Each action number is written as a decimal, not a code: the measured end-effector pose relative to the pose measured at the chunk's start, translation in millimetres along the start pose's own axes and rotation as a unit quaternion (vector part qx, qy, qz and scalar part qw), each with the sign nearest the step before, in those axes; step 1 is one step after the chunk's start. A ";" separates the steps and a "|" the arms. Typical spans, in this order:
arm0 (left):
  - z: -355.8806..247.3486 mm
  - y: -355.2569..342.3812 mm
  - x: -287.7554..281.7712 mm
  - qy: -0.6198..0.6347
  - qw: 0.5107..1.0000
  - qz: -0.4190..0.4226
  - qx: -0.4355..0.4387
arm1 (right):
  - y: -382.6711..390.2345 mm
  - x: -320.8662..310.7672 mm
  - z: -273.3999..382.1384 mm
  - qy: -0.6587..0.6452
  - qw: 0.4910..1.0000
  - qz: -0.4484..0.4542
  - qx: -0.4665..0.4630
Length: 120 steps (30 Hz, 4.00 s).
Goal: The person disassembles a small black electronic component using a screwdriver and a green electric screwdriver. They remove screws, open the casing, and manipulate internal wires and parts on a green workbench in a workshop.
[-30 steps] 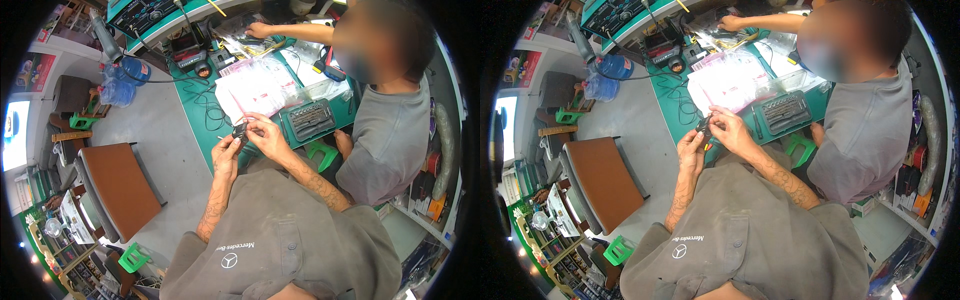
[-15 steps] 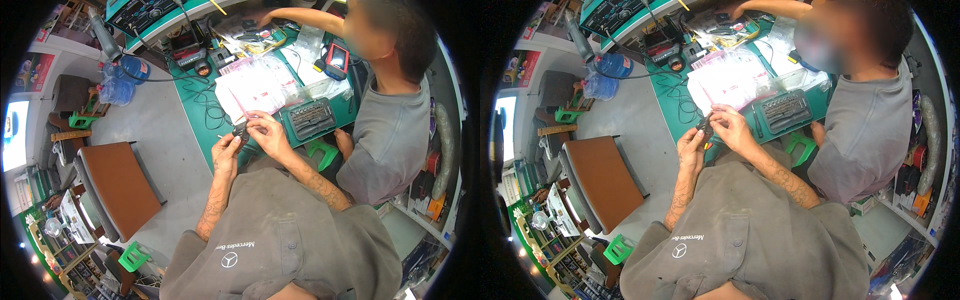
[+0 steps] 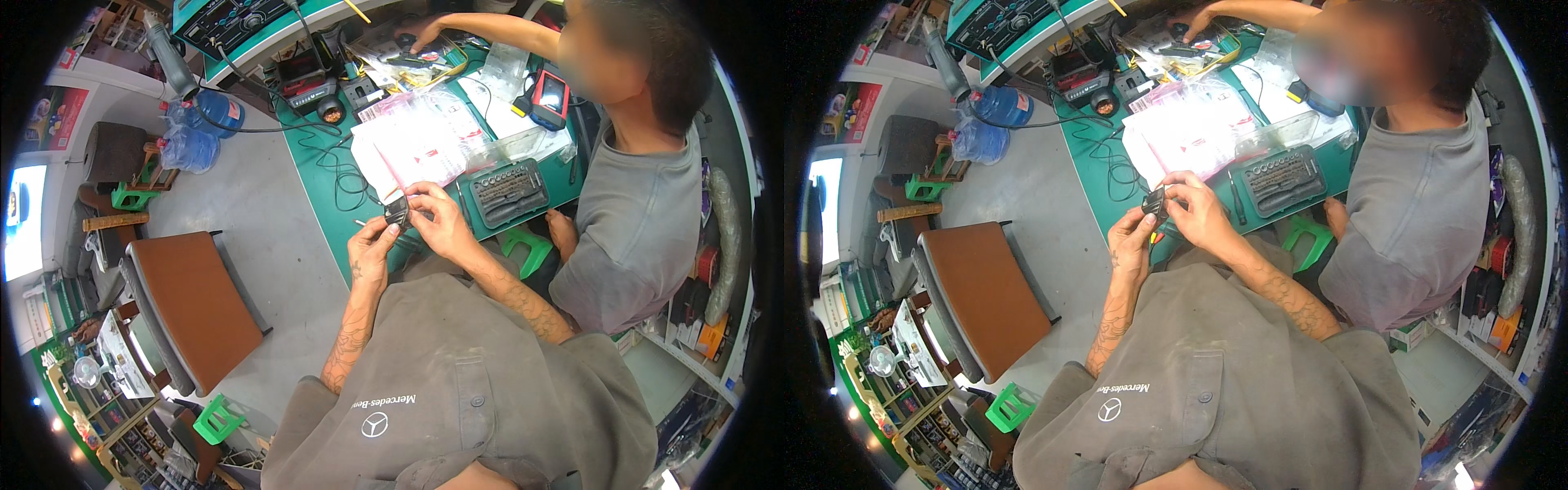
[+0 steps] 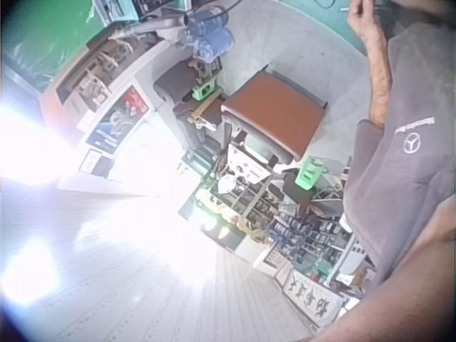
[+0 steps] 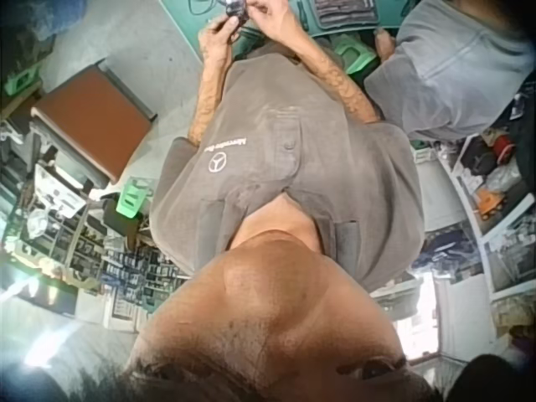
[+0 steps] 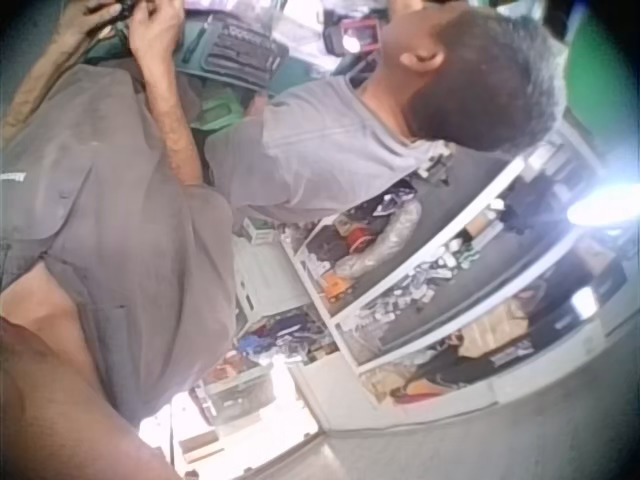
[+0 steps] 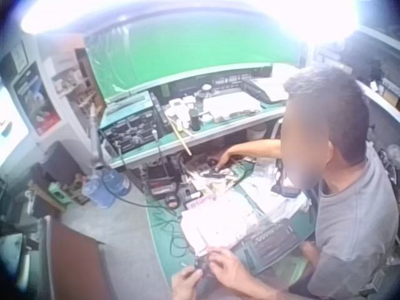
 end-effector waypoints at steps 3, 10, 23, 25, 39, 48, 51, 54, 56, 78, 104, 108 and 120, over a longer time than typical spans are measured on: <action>-3.9 1.2 2.9 -0.051 0.997 0.021 0.052 | -5.9 -3.9 -14.0 -0.099 0.994 0.025 0.025; -4.2 0.5 3.8 -0.062 0.997 0.024 0.030 | -0.1 -6.0 -19.8 -0.054 0.998 -0.002 0.035; 1.3 -0.2 1.6 -0.034 0.998 -0.033 -0.042 | 1.2 -0.9 -16.5 0.063 0.997 -0.023 -0.048; 6.4 -2.6 -2.8 -0.057 0.998 -0.006 -0.011 | -0.4 -0.8 -23.4 0.059 0.997 -0.016 -0.043; -5.8 -5.7 2.9 -0.100 0.995 0.002 0.014 | 2.7 1.3 -12.1 0.013 0.999 -0.048 0.011; -8.5 -10.1 13.9 0.237 0.967 0.094 -0.023 | -3.0 -1.0 1.4 -0.107 0.989 -0.099 0.032; -8.9 -9.4 12.8 0.217 0.973 0.077 -0.023 | -1.3 2.7 -2.1 -0.142 0.984 -0.067 0.089; -4.7 -8.6 6.0 0.170 0.982 0.083 -0.008 | 0.3 5.3 0.3 -0.214 0.967 -0.055 0.127; -4.5 -8.7 6.0 0.113 0.990 0.080 0.016 | 1.6 6.1 -0.5 -0.264 0.952 -0.052 0.148; -40.3 -3.9 -12.5 -0.261 0.950 0.118 0.127 | 6.3 3.5 -22.2 -0.294 0.924 0.052 0.239; -18.1 1.4 -13.3 -0.126 0.987 -0.032 0.091 | 8.3 4.4 -12.2 0.077 0.991 0.057 -0.098; -12.0 -7.4 -18.9 -0.030 0.993 -0.020 0.108 | -4.4 -28.9 -52.9 -0.107 0.987 -0.063 0.099; -11.5 -3.6 3.2 0.313 0.940 0.034 -0.131 | -5.1 -56.4 -151.1 0.524 0.812 0.043 0.253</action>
Point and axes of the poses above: each hand's wrist, its own y-axis away from the middle knuckle, its own x-axis out of the palm, z = x × y, the point moved 2 cm from there along -y, towards the middle knuckle, and after that the axes turned 1 degree about -x, right-handed, at the moved point
